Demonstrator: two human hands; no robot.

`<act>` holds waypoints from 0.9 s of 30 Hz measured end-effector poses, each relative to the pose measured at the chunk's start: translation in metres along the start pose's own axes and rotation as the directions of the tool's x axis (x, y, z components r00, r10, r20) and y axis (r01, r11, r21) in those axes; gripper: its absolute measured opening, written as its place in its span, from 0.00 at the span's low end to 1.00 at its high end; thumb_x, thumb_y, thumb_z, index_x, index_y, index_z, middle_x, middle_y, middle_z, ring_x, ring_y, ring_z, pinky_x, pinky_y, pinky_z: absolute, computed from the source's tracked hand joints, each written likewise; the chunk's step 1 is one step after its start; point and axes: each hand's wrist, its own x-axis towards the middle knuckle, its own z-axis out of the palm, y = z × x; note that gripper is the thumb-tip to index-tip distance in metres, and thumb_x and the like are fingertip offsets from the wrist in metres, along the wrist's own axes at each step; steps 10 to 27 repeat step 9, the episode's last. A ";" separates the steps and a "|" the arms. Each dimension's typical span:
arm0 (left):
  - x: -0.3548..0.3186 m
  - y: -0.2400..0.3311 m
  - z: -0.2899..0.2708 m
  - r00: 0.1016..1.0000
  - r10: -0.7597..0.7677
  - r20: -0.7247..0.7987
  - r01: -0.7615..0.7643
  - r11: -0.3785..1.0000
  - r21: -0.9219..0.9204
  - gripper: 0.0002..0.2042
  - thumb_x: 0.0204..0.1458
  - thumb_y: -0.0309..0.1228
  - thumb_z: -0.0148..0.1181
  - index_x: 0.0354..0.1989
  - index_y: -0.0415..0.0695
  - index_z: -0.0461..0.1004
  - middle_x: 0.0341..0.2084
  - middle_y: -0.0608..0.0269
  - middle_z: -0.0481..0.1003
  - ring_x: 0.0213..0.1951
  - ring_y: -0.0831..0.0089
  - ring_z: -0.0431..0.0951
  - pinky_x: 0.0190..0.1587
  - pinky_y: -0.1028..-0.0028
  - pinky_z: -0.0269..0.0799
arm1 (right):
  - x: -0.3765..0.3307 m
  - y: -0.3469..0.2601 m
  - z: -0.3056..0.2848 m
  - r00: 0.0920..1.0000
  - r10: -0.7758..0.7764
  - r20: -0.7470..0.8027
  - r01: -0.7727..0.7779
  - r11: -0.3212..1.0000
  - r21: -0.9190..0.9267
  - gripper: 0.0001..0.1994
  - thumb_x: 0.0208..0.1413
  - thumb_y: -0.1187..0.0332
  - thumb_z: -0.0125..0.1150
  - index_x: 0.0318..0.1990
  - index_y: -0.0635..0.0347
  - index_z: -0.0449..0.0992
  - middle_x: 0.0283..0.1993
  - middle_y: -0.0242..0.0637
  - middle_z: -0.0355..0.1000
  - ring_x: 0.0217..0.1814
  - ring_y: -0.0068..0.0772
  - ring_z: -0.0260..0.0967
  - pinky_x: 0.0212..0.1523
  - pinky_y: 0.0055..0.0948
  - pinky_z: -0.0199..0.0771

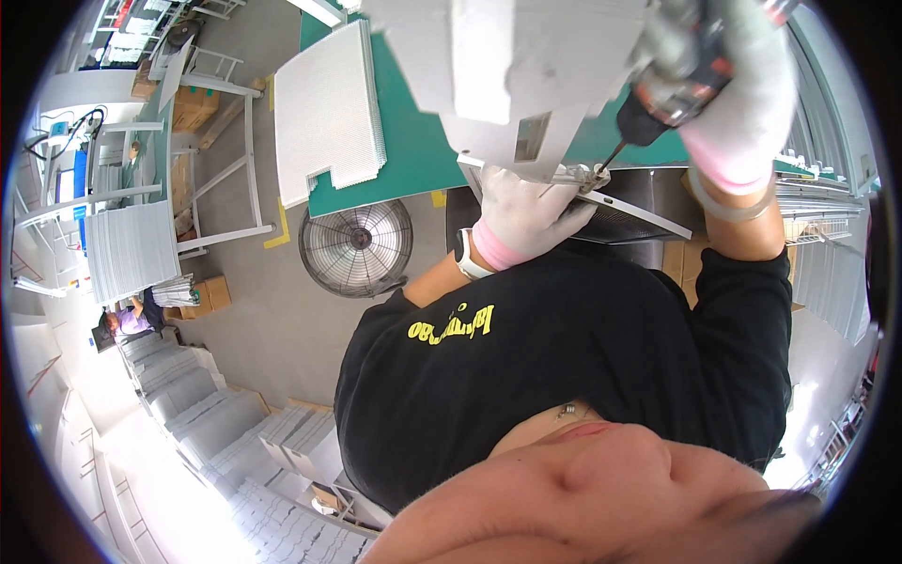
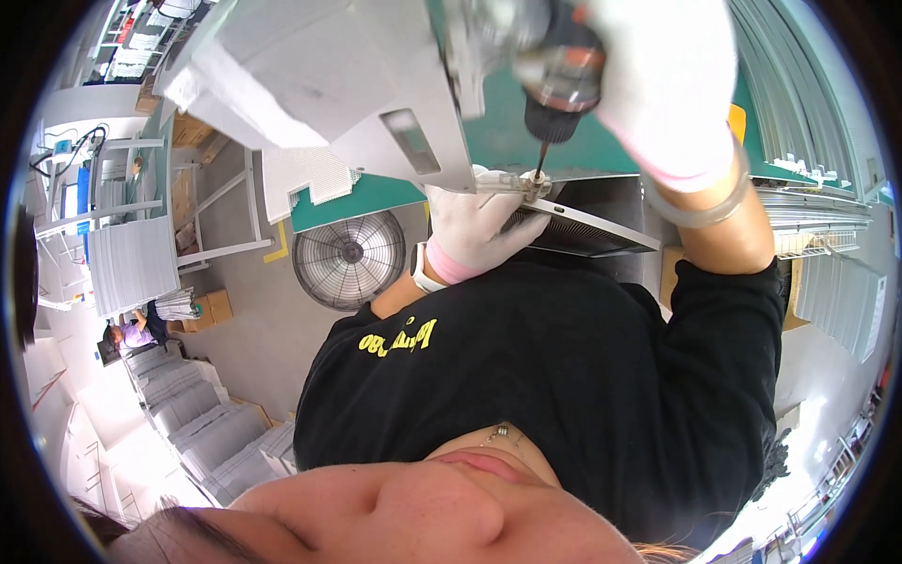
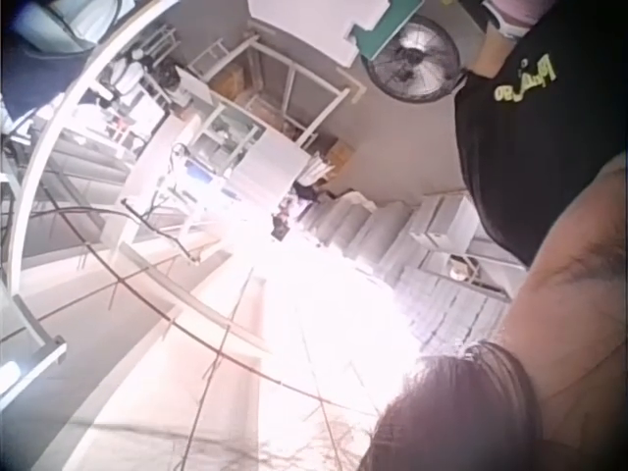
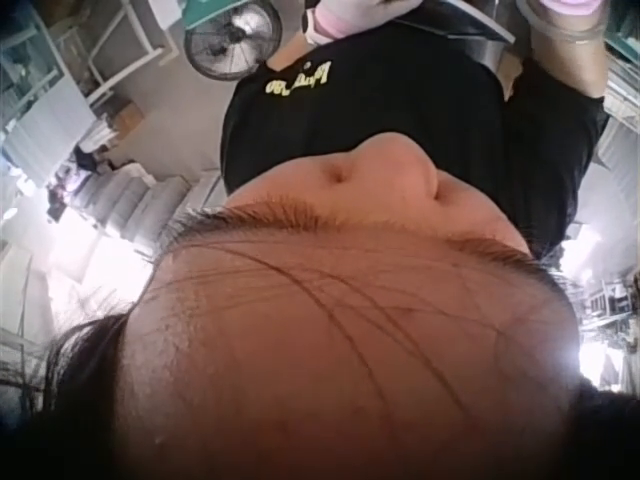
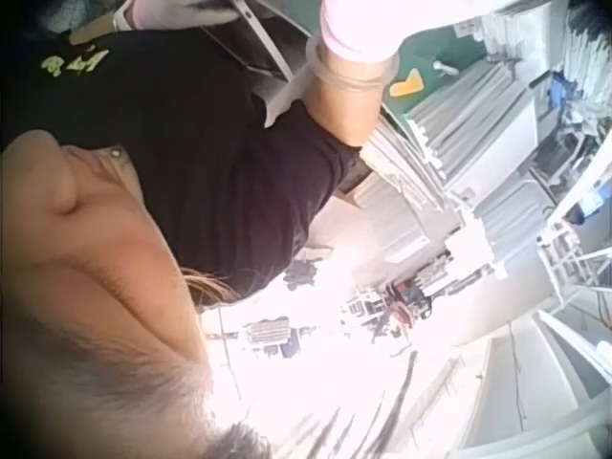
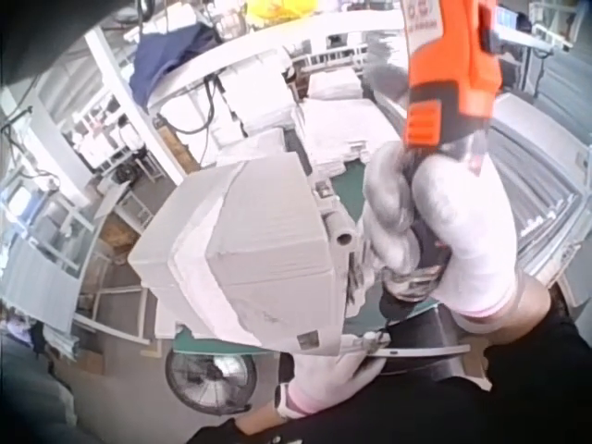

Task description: Assembling a metal mesh filter by attaching a plastic latch and metal side frames using a rubber mallet and a power drill.

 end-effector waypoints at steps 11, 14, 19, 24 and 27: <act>-0.007 -0.005 0.013 0.995 0.090 0.038 -0.082 0.981 -0.177 0.20 0.41 0.32 0.72 0.46 0.46 0.81 0.28 0.63 0.73 0.30 0.64 0.75 0.31 0.66 0.68 | -0.044 0.028 -0.031 0.968 0.038 -0.248 -0.043 0.999 -0.016 0.18 0.64 0.61 0.58 0.58 0.57 0.68 0.41 0.45 0.78 0.34 0.38 0.80 0.29 0.30 0.80; -0.007 -0.005 0.013 0.995 0.090 0.038 -0.082 0.981 -0.177 0.20 0.41 0.32 0.72 0.46 0.46 0.81 0.28 0.63 0.73 0.30 0.64 0.75 0.31 0.66 0.68 | -0.044 0.028 -0.031 0.968 0.038 -0.248 -0.043 0.999 -0.016 0.18 0.64 0.61 0.58 0.58 0.57 0.68 0.41 0.45 0.78 0.34 0.38 0.80 0.29 0.30 0.80; -0.007 -0.005 0.013 0.995 0.090 0.038 -0.082 0.981 -0.177 0.20 0.41 0.32 0.72 0.46 0.46 0.81 0.28 0.63 0.73 0.30 0.64 0.75 0.31 0.66 0.68 | -0.044 0.028 -0.031 0.968 0.038 -0.248 -0.043 0.999 -0.016 0.18 0.64 0.61 0.58 0.58 0.57 0.68 0.41 0.45 0.78 0.34 0.38 0.80 0.29 0.30 0.80; -0.007 -0.005 0.013 0.995 0.090 0.038 -0.082 0.981 -0.177 0.20 0.41 0.32 0.72 0.46 0.46 0.81 0.28 0.63 0.73 0.30 0.64 0.75 0.31 0.66 0.68 | -0.044 0.028 -0.031 0.968 0.038 -0.248 -0.043 0.999 -0.016 0.18 0.64 0.61 0.58 0.58 0.57 0.68 0.41 0.45 0.78 0.34 0.38 0.80 0.29 0.30 0.80; -0.007 -0.005 0.013 0.995 0.090 0.038 -0.082 0.981 -0.177 0.20 0.41 0.32 0.72 0.46 0.46 0.81 0.28 0.63 0.73 0.30 0.64 0.75 0.31 0.66 0.68 | -0.044 0.028 -0.031 0.968 0.038 -0.248 -0.043 0.999 -0.016 0.18 0.64 0.61 0.58 0.58 0.57 0.68 0.41 0.45 0.78 0.34 0.38 0.80 0.29 0.30 0.80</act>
